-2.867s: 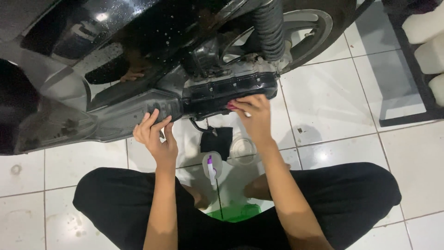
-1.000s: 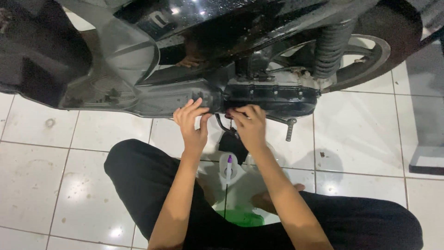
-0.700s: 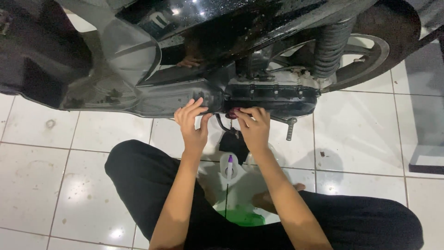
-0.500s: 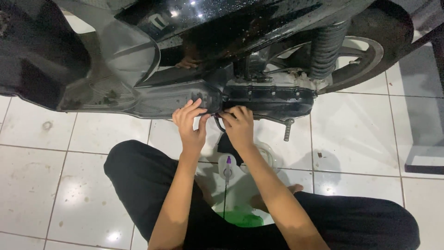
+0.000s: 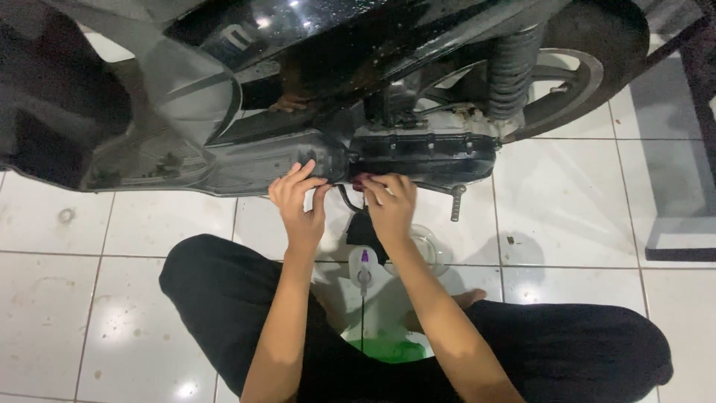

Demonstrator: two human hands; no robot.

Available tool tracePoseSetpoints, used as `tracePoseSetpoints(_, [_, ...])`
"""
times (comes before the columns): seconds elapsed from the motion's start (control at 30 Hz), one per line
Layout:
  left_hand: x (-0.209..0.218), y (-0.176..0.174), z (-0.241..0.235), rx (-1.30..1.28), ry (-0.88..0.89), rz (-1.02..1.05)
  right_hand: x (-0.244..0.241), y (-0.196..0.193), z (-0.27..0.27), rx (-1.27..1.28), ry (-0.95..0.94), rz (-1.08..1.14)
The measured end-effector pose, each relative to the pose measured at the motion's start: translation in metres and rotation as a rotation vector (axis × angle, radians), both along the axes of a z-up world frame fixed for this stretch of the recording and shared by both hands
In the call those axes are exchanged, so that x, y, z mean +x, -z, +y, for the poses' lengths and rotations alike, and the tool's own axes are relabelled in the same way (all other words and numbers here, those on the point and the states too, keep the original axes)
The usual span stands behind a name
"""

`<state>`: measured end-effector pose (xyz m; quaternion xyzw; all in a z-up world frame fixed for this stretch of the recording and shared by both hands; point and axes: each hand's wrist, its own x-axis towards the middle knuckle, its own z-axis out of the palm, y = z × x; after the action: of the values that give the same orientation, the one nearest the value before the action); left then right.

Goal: The person sits on the floor and sprays a cleaning solution onto the lower side of a black motorcycle. They then use a small pink sponge to scrub the sprayed area, repeatedly dipping the sponge into a bucket of water to rinse it.

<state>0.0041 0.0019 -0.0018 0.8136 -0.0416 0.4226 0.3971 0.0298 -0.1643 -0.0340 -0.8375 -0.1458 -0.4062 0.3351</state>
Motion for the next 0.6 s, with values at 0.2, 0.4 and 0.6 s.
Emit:
tracePoseSetpoints(0.2, [-0.003, -0.008, -0.003, 0.019, -0.012, 0.001, -0.004, -0.015, -0.005, 0.096, 0.039, 0.005])
tracePoseSetpoints(0.4, [-0.003, -0.007, -0.003, 0.009, -0.008, 0.000, -0.006, -0.023, -0.029, 0.253, 0.158, 0.060])
tracePoseSetpoints(0.6, [-0.003, -0.001, 0.002, 0.052, -0.017, 0.015, -0.006, -0.030, -0.030, 0.279, 0.158, 0.066])
